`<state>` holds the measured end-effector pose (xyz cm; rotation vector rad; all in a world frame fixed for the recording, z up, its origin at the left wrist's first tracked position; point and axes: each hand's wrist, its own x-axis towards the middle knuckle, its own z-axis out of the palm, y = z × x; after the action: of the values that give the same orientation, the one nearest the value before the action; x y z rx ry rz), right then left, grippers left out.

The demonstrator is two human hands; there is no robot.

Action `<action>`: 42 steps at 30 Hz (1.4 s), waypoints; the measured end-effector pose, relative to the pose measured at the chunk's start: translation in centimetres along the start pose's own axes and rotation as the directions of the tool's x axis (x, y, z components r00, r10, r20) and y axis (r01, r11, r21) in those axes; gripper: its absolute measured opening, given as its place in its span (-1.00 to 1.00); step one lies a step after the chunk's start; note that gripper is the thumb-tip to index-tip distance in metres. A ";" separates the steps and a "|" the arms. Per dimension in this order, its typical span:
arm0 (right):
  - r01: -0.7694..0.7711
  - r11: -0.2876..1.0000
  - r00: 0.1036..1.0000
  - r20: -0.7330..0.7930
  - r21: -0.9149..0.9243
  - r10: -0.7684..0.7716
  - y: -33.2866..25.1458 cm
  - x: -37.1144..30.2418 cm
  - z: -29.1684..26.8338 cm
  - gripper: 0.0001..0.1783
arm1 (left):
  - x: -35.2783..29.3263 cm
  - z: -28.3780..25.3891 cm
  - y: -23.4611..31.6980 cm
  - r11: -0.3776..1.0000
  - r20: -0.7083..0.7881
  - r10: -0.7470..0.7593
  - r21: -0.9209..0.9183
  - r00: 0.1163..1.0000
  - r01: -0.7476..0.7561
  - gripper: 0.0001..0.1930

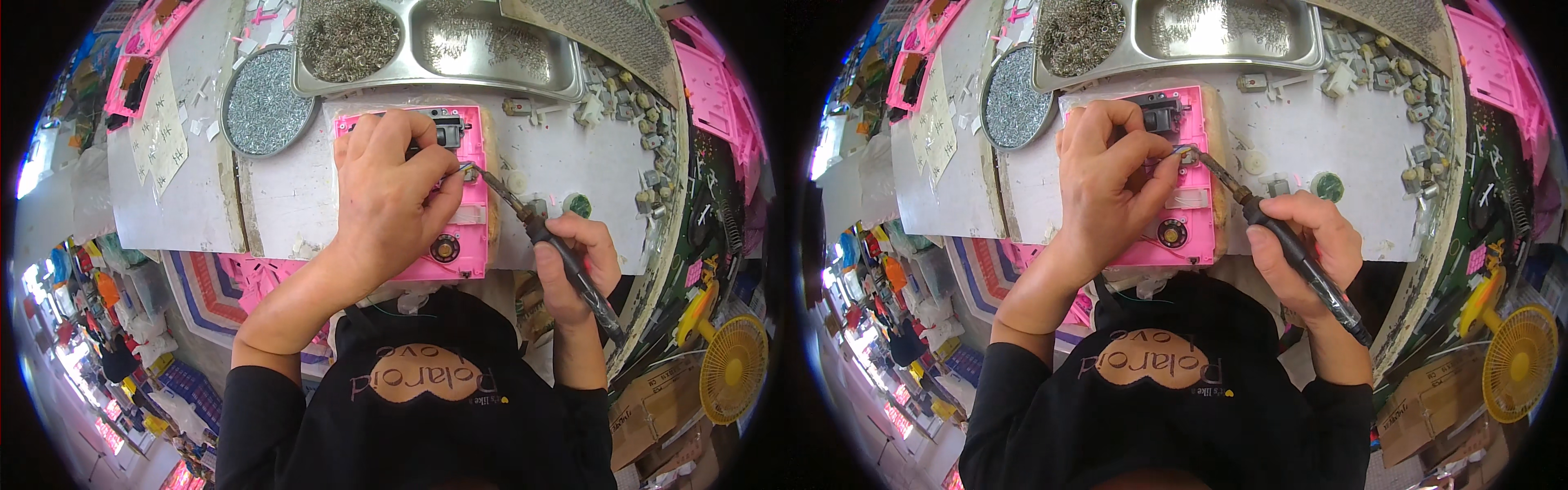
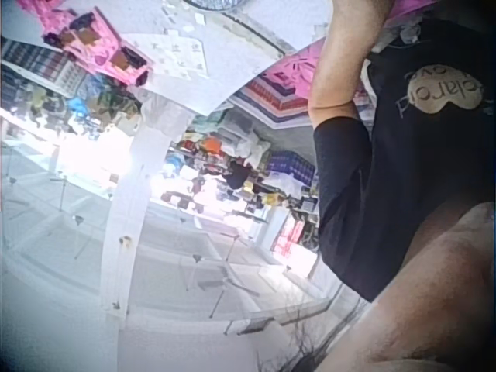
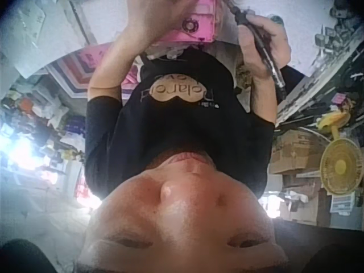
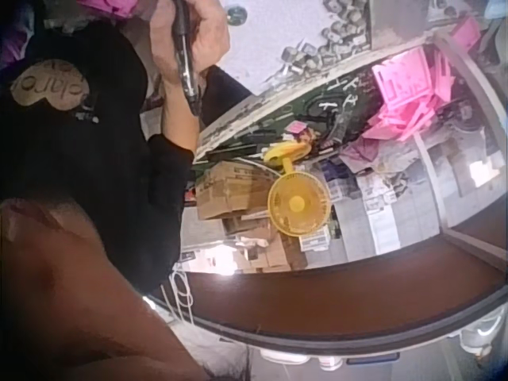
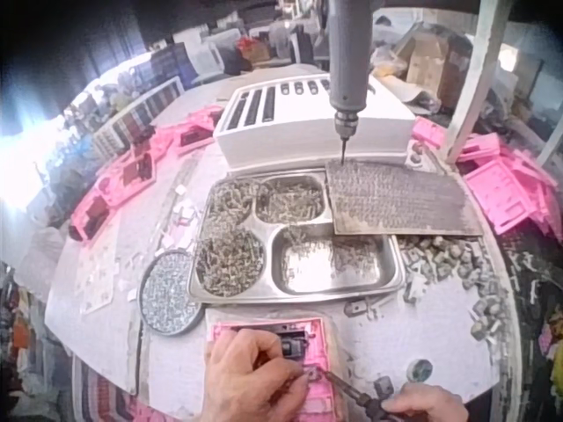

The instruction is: Assemble and solder components within a pink plastic toy casing, using a soldering iron and screwdriver.

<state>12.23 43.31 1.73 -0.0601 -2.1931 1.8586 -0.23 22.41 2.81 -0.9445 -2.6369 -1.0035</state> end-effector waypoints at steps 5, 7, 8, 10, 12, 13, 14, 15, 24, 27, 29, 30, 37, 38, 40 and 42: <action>0.008 1.000 1.000 0.012 0.013 -0.008 0.3 0.0 0.1 -0.66 | 0.0 -0.1 0.0 1.000 0.001 0.005 -0.004 1.000 -0.005 -0.85; -0.011 0.999 1.000 0.021 0.037 0.010 0.1 0.0 0.2 -0.66 | 0.0 -0.1 0.0 1.000 -0.002 0.006 0.000 1.000 -0.006 -0.85; -0.012 1.000 1.000 0.011 0.028 0.012 0.1 -0.1 0.1 -0.67 | 0.0 0.0 0.0 1.000 -0.002 0.007 0.000 1.000 -0.007 -0.85; -0.012 1.000 1.000 -0.006 0.012 0.012 0.0 -0.2 0.1 -0.67 | 0.0 0.0 0.0 1.000 -0.004 0.009 0.002 1.000 -0.009 -0.85; -0.001 1.000 1.000 -0.019 -0.006 0.001 -0.1 -0.4 -0.3 -0.67 | 0.0 0.0 -0.1 1.000 -0.005 0.015 0.003 1.000 -0.015 -0.85; 0.005 1.000 1.000 -0.026 -0.015 -0.005 -0.1 -0.5 -0.5 -0.67 | -0.1 0.0 -0.1 1.000 -0.006 0.017 0.003 1.000 -0.017 -0.85; 0.018 1.000 0.999 -0.034 -0.013 -0.018 -0.1 -0.5 -0.5 -0.66 | -0.1 0.1 -0.1 1.000 -0.012 0.018 0.004 1.000 -0.018 -0.85; 0.031 0.999 0.999 -0.043 -0.012 -0.031 -0.1 -0.5 -0.6 -0.66 | -0.1 0.1 -0.2 1.000 -0.017 0.021 0.005 1.000 -0.021 -0.85; 0.091 0.995 0.995 -0.051 0.026 -0.090 -0.1 -0.7 -1.7 -0.67 | -0.3 0.0 0.1 0.999 -0.012 0.022 0.044 1.000 -0.022 -0.85; 0.097 0.995 0.993 -0.063 0.023 -0.096 -0.2 -0.6 -1.7 -0.67 | -0.7 0.1 -0.1 1.000 -0.029 0.022 0.023 0.999 -0.022 -0.85; 0.105 0.994 0.992 -0.066 0.018 -0.104 -0.2 -0.6 -1.6 -0.68 | -0.8 -0.1 -0.1 1.000 -0.036 0.028 -0.003 0.999 -0.028 -0.84; 0.111 0.994 0.992 -0.067 0.010 -0.110 -0.1 -0.7 -1.6 -0.68 | -0.8 -0.3 0.0 0.999 -0.034 0.033 -0.017 0.999 -0.034 -0.84; 0.102 0.995 0.995 -0.001 0.000 -0.102 0.2 -0.7 -1.3 -0.67 | -0.7 -0.3 0.3 0.993 0.076 0.092 0.064 0.993 -0.097 -0.85; 0.095 0.995 0.996 -0.002 0.013 -0.095 0.2 -0.7 -1.2 -0.67 | -0.7 -0.2 0.3 0.994 0.079 0.086 0.065 0.993 -0.092 -0.85; 0.082 0.996 0.997 -0.005 0.038 -0.081 0.2 -0.7 -0.9 -0.67 | -0.6 -0.2 0.4 0.994 0.083 0.078 0.066 0.994 -0.083 -0.86; 0.082 0.996 0.997 -0.006 0.025 -0.082 0.2 -0.6 -0.7 -0.67 | -0.6 -0.3 0.5 0.994 0.087 0.069 0.077 0.994 -0.076 -0.86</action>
<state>12.94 43.92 1.58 0.0298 -2.1357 1.8388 0.51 22.22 3.05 -1.0779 -2.6669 -0.8522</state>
